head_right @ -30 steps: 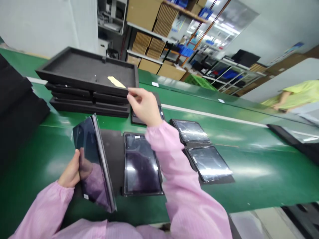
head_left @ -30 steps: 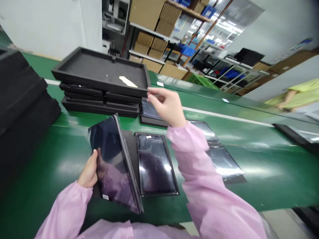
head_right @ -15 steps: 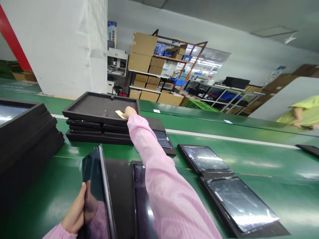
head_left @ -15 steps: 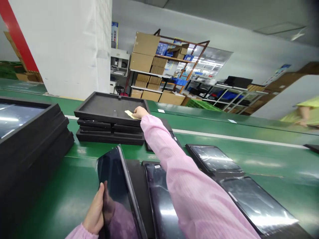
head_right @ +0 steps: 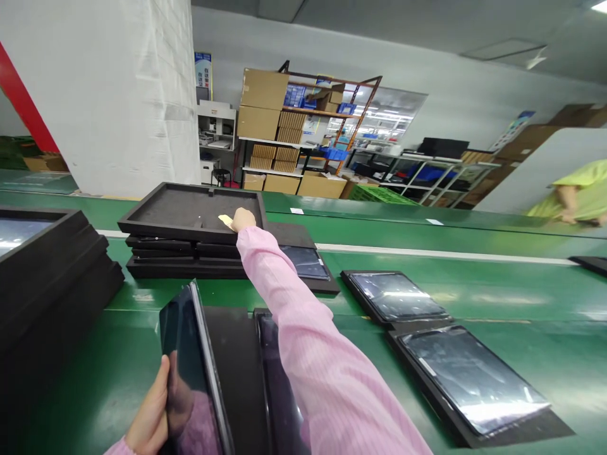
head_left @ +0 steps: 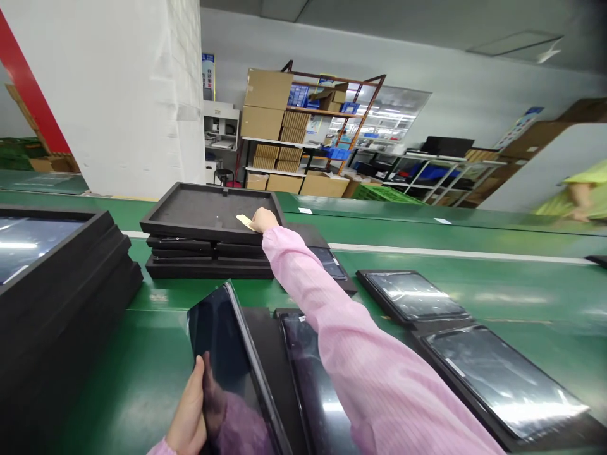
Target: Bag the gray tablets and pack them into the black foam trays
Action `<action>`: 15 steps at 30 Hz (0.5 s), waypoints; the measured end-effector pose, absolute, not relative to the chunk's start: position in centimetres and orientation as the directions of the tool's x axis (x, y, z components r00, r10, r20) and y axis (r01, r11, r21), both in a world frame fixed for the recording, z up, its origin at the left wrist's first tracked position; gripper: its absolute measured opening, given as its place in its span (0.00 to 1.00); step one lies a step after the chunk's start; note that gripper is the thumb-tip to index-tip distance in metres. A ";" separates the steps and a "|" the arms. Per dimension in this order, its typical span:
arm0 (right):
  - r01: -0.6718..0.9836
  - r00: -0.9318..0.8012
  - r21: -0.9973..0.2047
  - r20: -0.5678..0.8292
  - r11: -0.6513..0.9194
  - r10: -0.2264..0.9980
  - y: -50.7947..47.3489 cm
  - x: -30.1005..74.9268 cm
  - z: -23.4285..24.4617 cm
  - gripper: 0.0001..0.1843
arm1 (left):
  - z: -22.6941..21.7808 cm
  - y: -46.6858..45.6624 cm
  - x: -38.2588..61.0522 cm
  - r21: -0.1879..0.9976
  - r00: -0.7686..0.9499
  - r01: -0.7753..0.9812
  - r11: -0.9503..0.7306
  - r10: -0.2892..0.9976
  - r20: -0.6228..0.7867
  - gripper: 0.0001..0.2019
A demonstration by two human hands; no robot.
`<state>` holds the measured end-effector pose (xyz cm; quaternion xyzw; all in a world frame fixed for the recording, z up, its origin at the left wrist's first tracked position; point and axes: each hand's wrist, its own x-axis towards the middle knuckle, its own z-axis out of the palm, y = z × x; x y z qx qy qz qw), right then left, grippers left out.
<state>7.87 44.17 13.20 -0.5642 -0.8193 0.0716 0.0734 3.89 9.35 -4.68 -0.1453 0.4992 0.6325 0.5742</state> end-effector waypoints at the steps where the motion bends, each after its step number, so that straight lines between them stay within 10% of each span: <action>1: 0.912 -0.353 -0.208 0.044 0.354 0.935 44.2 8.0 13.1 0.17 | -4.5 9.4 4.0 0.458 -0.304 -0.876 0.147 0.569 -0.764 0.13; 15: 0.870 -0.358 -0.338 0.066 0.358 0.931 43.9 8.6 12.9 0.14 | -4.5 9.7 4.1 0.388 -0.275 -0.917 0.096 0.552 -0.787 0.09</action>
